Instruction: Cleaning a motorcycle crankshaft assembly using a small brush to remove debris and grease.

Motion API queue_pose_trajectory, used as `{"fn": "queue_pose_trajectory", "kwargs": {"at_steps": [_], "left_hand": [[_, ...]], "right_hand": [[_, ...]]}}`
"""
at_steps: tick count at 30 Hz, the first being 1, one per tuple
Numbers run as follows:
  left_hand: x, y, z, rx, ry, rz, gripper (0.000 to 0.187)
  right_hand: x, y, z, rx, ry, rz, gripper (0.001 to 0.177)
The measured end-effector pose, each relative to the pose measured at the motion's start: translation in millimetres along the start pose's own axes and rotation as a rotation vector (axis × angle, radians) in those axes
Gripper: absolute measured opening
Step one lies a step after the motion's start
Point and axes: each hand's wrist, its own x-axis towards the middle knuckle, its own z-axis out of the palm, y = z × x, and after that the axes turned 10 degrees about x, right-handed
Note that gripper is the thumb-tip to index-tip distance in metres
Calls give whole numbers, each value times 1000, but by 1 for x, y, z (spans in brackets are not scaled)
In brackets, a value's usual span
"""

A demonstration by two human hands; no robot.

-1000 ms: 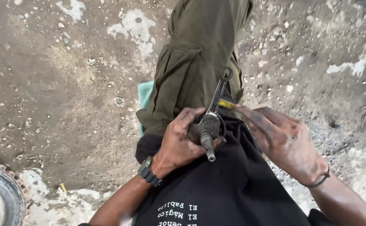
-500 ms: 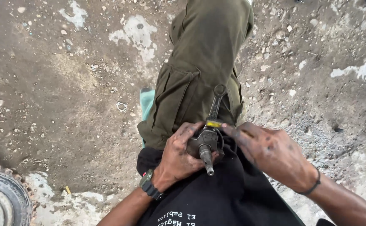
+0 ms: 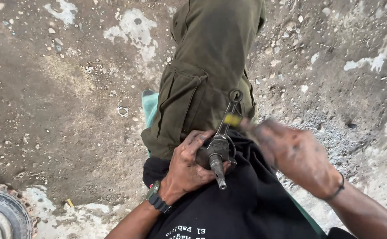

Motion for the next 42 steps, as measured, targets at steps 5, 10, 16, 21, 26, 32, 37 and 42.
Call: {"fn": "queue_pose_trajectory", "kwargs": {"at_steps": [5, 10, 16, 21, 26, 32, 37, 42], "left_hand": [[0, -2, 1, 12, 2, -2, 75], [0, -1, 3, 3, 2, -4, 73], [0, -1, 3, 3, -15, -11, 73], [1, 0, 1, -1, -27, -15, 73], [0, -2, 4, 8, 13, 11, 77], [1, -4, 4, -13, 11, 15, 76], [-1, -2, 3, -30, -7, 7, 75], [-1, -3, 3, -15, -5, -7, 76]], "right_hand": [[8, -7, -11, 142, -32, -9, 48], [14, -10, -18, 183, 76, 104, 42], [13, -13, -19, 168, 87, 215, 33], [11, -8, -15, 270, 65, 165, 42], [11, -11, -11, 285, 62, 26, 50], [14, -12, -16, 167, 7, 12, 40], [17, -18, -14, 178, 104, 214, 34], [21, -12, -14, 241, 63, 213, 39]]}}
